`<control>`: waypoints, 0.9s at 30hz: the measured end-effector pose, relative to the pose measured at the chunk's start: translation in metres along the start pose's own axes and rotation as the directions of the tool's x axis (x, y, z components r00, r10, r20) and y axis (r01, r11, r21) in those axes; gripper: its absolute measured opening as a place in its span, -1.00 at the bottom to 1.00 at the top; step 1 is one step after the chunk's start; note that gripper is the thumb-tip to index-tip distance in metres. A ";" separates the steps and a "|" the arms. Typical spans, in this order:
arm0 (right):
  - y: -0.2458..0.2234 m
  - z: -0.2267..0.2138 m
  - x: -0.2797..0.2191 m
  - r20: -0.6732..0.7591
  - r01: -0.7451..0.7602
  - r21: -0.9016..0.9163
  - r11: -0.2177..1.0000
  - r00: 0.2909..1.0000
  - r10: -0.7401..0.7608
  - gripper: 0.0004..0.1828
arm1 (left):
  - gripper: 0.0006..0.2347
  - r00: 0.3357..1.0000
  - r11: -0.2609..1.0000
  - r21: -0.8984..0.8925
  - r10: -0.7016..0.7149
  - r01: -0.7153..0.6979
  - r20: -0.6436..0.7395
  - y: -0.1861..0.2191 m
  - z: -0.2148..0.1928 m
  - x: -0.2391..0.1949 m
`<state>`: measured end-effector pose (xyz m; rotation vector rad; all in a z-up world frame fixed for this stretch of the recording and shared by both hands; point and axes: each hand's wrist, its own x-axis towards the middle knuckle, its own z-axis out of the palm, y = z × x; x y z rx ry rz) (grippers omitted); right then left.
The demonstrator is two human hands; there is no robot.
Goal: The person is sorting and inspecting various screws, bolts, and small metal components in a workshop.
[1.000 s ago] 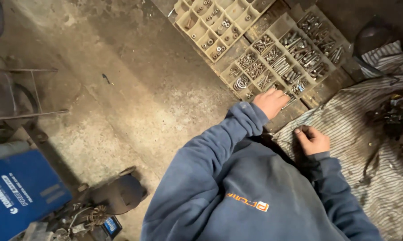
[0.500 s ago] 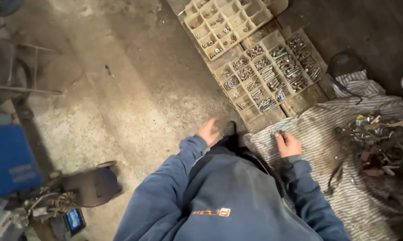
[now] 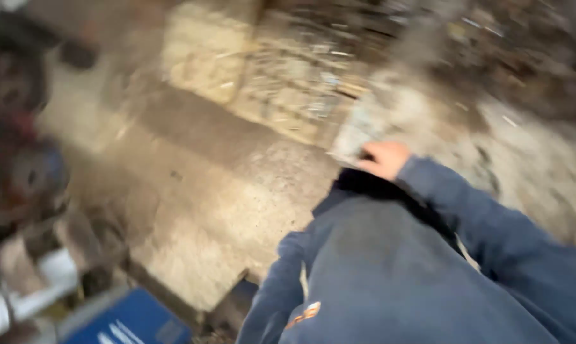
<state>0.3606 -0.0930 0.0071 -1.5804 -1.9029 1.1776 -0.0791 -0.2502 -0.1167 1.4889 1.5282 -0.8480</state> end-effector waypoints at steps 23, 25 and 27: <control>0.057 -0.195 -0.136 -0.446 -0.248 -0.042 0.968 0.872 0.204 -0.64 | -0.75 0.778 0.761 -0.180 0.580 -0.623 -0.242 0.261 -0.260 -0.084; 0.066 -0.222 -0.132 -0.549 -0.368 0.069 0.927 0.762 0.343 -0.61 | -0.69 0.790 0.809 -0.012 0.570 -0.587 -0.227 0.303 -0.263 -0.101; 0.088 -0.232 -0.129 -0.588 -0.411 0.116 0.904 0.705 0.396 -0.62 | -0.67 0.774 0.796 -0.004 0.586 -0.605 -0.240 0.316 -0.252 -0.096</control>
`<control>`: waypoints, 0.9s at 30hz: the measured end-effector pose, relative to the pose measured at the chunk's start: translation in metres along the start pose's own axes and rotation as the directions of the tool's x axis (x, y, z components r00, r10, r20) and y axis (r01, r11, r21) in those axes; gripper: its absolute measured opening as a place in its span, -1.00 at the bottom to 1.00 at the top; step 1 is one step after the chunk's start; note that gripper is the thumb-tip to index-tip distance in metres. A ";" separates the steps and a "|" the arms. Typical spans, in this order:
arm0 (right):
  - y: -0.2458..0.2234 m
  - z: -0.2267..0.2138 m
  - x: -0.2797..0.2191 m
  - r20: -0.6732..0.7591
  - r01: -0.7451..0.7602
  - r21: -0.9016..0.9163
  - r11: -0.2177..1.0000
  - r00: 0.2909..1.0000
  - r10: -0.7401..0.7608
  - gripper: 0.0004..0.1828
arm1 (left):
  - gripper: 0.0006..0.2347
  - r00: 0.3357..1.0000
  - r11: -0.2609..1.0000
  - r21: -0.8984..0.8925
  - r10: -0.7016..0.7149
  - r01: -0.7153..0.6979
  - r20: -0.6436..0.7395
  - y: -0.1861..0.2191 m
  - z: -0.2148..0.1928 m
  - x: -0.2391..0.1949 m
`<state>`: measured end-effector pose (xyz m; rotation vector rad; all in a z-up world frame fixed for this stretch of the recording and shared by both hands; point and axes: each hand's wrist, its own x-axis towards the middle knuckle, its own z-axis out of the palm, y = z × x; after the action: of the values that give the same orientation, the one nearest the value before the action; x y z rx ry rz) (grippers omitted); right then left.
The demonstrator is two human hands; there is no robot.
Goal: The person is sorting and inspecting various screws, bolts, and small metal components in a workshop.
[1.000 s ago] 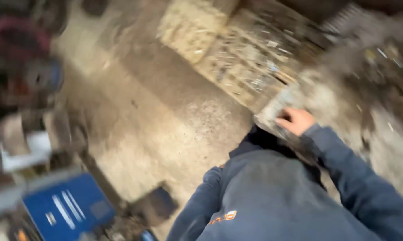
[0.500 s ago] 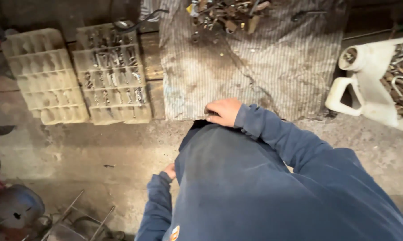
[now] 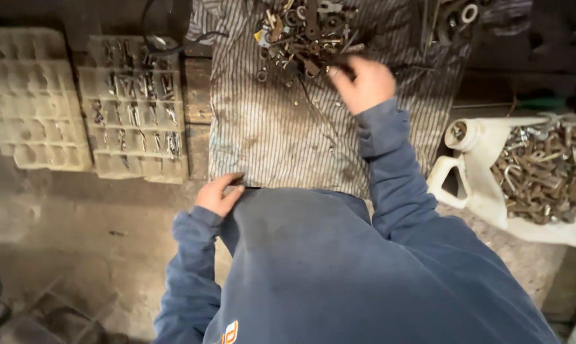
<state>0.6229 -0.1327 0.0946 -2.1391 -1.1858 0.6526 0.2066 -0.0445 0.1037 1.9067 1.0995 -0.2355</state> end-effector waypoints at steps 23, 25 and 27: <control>0.002 0.008 0.037 -0.003 0.158 0.157 0.975 0.987 -0.159 -0.77 | -0.63 1.000 0.919 -0.394 -0.025 0.027 0.011 0.042 0.036 0.032; -0.051 0.014 0.015 0.179 0.006 0.197 0.980 0.983 -0.042 -0.78 | -0.64 0.990 0.676 -0.729 0.143 -0.102 -0.006 0.053 0.040 0.053; -0.075 0.015 -0.004 0.230 0.136 0.223 0.965 0.955 -0.188 -0.76 | -0.62 0.979 0.670 -0.723 0.198 -0.169 -0.045 0.064 0.037 0.061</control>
<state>0.5678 -0.1010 0.1369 -1.8042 -1.3465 0.9467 0.3005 -0.0497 0.0876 1.2554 0.7869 0.2608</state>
